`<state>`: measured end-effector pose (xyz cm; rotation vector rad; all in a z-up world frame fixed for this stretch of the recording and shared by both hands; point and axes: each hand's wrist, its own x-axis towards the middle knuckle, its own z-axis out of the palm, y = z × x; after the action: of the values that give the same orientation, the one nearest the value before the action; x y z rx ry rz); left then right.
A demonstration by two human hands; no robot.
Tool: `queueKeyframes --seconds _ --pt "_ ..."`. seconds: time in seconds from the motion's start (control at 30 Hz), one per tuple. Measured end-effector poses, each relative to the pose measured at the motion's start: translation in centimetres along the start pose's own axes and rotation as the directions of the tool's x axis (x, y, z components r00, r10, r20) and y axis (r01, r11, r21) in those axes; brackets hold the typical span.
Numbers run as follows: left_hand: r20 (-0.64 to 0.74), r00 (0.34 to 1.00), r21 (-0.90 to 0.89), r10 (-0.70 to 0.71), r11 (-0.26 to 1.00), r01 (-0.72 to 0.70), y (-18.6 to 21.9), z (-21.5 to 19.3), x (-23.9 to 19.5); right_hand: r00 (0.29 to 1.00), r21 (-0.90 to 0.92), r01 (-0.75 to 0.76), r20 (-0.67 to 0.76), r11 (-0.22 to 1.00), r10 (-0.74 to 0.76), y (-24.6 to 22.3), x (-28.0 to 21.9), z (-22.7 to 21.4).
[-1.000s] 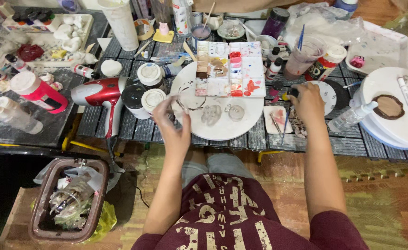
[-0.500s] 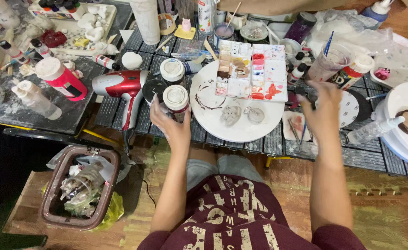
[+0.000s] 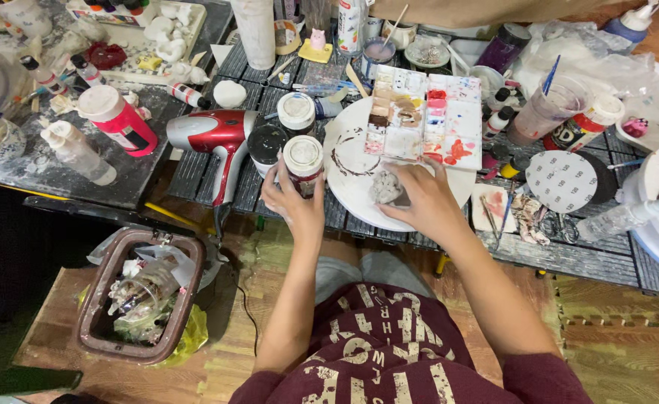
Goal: The person smooths a small clay figurine with a wooden stick, then opens a paint palette and selects colors. They mix paints on a paper and apply paint to the figurine using a brush. The person handles paint jars and a palette throughout the process.
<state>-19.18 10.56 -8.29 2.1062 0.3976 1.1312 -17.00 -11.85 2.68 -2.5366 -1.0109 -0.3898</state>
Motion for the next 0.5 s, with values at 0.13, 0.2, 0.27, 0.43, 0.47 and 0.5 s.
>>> queueKeyframes --seconds 0.13,0.2,0.27,0.43,0.47,0.5 --pt "0.024 1.000 -0.038 -0.018 0.999 0.019 0.2 -0.1 0.0 0.996 0.072 0.089 -0.019 0.993 -0.088 0.7 1.2 0.9" --pt "0.005 1.000 -0.089 -0.028 0.996 0.029 0.3 -0.1 0.1 0.991 0.114 0.131 0.010 0.985 -0.133 1.0 2.7 1.6" --pt "-0.001 0.999 -0.124 -0.037 0.992 0.037 0.1 -0.2 -0.1 0.983 0.136 0.177 0.032 0.975 -0.183 1.2 4.4 2.4" --pt "0.028 0.999 -0.151 -0.018 0.988 0.022 -0.3 0.1 -0.7 0.961 0.158 0.158 0.203 0.975 -0.189 1.6 7.1 3.5" --pt "0.031 0.999 -0.150 -0.018 0.988 0.022 -0.4 0.0 -0.8 0.958 0.131 0.165 0.215 0.977 -0.191 1.7 7.2 3.4" --pt "0.034 0.999 -0.149 -0.017 0.989 0.022 -0.5 0.0 -0.9 0.955 0.159 0.177 0.210 0.971 -0.208 1.9 7.3 3.2"
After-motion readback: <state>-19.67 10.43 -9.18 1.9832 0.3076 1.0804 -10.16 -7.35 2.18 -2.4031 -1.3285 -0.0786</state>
